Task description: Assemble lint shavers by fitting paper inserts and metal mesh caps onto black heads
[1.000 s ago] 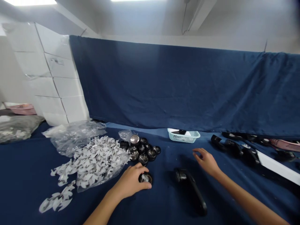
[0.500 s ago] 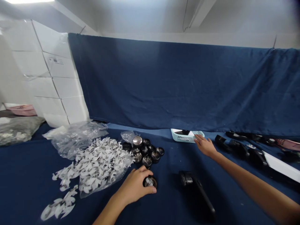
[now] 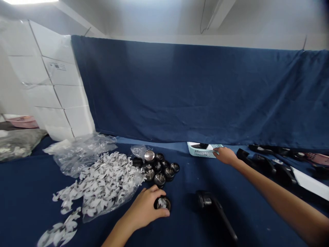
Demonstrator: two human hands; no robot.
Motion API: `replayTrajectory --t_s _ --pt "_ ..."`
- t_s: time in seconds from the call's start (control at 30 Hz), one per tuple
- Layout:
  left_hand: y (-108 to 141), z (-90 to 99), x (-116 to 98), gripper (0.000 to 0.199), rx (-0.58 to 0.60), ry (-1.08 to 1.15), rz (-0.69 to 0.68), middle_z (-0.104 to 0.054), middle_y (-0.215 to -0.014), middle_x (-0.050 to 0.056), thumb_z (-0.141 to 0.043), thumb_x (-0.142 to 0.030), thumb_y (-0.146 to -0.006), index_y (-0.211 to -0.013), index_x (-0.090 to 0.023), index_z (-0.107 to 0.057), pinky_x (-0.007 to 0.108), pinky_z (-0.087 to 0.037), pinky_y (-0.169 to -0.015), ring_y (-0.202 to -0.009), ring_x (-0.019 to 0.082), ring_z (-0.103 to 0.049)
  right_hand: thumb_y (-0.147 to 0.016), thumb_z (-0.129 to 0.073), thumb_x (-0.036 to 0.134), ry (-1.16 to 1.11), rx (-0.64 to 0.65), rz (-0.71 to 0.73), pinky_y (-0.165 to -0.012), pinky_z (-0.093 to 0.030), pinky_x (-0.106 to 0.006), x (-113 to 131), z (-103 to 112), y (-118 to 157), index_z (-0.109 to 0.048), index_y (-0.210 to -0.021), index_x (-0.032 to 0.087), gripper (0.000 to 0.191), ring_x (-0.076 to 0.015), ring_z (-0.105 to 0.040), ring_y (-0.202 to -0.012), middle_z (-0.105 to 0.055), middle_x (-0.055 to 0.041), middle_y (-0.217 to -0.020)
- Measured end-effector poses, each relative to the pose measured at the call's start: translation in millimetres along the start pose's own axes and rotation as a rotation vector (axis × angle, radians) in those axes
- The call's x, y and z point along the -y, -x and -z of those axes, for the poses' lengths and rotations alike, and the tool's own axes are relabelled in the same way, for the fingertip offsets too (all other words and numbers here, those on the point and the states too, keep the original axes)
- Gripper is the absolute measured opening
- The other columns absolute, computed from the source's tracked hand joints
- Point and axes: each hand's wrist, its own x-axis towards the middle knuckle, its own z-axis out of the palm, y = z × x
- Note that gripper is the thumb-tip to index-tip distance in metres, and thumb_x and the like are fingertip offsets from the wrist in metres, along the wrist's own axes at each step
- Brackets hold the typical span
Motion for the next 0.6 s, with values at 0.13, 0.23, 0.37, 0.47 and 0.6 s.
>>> replayTrajectory --t_s 0.13,0.23,0.37,0.47,0.6 --pt "0 0.8 -1 0.053 0.010 0.019 0.006 -0.061 -0.111 0.001 -0.073 -0.052 -0.068 -0.116 -0.031 -0.065 0.036 -0.042 -0.085 -0.097 0.027 -0.055 -0.094 -0.057 0.033 0.015 0.003 -0.017 -0.085 -0.054 -0.043 2 -1 2 -0.058 -0.119 0.018 0.030 -0.0214 -0.063 -0.100 -0.061 -0.0083 -0.121" --pt "0 1.0 -2 0.052 0.010 0.025 0.006 -0.061 -0.111 0.002 -0.072 -0.052 -0.068 -0.116 -0.031 -0.065 0.037 -0.042 -0.086 -0.096 0.027 -0.055 -0.094 -0.056 0.034 0.013 0.008 -0.030 -0.086 -0.053 -0.043 0 0 0 -0.059 -0.119 0.019 0.029 -0.0213 -0.063 -0.101 -0.061 -0.0082 -0.121" --pt "0 0.6 -1 0.053 0.011 0.036 0.016 -0.060 -0.112 0.002 -0.071 -0.053 -0.069 -0.117 -0.031 -0.065 0.038 -0.043 -0.086 -0.097 0.027 -0.055 -0.094 -0.057 0.034 0.008 0.016 -0.055 -0.086 -0.053 -0.043 -3 3 -8 -0.059 -0.118 0.018 0.029 -0.0216 -0.063 -0.101 -0.061 -0.0082 -0.120" --pt "0 -1.0 1 0.052 -0.002 0.044 0.011 -0.060 -0.112 0.002 -0.073 -0.052 -0.069 -0.116 -0.032 -0.065 0.038 -0.042 -0.088 -0.098 0.027 -0.055 -0.093 -0.057 0.034 0.001 0.025 -0.085 -0.086 -0.053 -0.044 -1 1 -18 -0.059 -0.118 0.018 0.029 -0.0220 -0.062 -0.102 -0.061 -0.0083 -0.121" --pt "-1 -3.4 4 0.051 -0.014 0.035 -0.002 -0.061 -0.111 0.002 -0.074 -0.051 -0.068 -0.115 -0.032 -0.065 0.041 -0.040 -0.093 -0.099 0.028 -0.057 -0.093 -0.057 0.033 -0.026 0.058 -0.144 -0.086 -0.054 -0.043 2 -6 -31 -0.058 -0.119 0.018 0.030 -0.0218 -0.063 -0.101 -0.061 -0.0082 -0.121"
